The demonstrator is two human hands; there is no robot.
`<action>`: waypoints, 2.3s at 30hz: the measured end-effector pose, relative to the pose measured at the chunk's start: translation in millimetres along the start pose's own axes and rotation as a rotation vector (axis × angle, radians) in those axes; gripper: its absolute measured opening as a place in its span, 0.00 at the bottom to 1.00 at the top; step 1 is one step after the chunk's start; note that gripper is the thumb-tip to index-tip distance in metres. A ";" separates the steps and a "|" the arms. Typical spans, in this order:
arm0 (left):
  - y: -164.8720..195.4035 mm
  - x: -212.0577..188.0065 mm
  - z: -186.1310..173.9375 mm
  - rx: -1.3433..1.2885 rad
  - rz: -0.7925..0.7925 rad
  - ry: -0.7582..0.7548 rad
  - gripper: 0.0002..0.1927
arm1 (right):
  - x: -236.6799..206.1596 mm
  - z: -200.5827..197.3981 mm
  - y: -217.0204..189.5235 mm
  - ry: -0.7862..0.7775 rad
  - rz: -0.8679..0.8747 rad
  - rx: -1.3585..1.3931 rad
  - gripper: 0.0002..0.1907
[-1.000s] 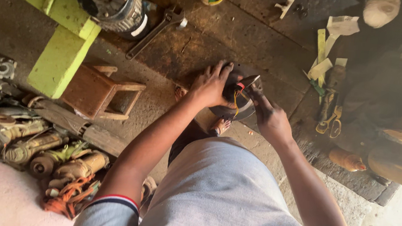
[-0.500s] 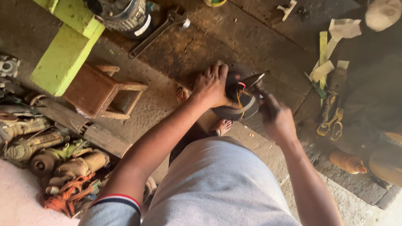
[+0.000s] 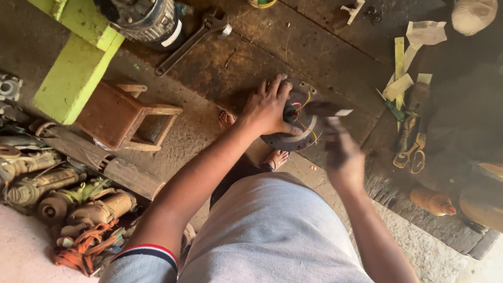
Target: The person assembles a small electrical motor by placing a copper ring over the stator, tapping it into place with a hammer, and then securing the end cap with bolts. The person uses a hammer and wrench to complete the assembly.
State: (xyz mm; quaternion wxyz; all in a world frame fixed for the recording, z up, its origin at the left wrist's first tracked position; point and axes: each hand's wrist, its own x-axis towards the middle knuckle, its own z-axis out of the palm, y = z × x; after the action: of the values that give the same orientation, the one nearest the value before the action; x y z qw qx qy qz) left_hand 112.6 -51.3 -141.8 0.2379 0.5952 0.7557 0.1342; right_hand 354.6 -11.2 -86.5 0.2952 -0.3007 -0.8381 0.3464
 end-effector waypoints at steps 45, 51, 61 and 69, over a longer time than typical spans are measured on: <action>-2.0 -12.0 25.2 -0.008 -0.189 -0.032 0.72 | 57.0 59.8 -1.5 -0.004 0.096 -0.040 0.20; 0.9 -11.5 21.2 -0.022 -0.217 -0.080 0.75 | 56.5 50.1 4.3 -0.097 -0.089 0.013 0.20; 5.5 -9.5 10.4 0.013 -0.204 -0.113 0.77 | 54.7 54.3 -3.6 -0.009 0.285 -0.017 0.16; 0.7 -11.8 13.3 -0.073 -0.102 0.003 0.77 | 99.2 -4.1 52.1 -0.111 0.201 -0.123 0.10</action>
State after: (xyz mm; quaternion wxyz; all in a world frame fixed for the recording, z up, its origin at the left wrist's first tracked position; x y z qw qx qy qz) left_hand 122.2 -63.5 -150.4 0.2648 0.5465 0.7802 0.1502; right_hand 309.1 90.8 -95.2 0.1931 -0.3810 -0.8385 0.3384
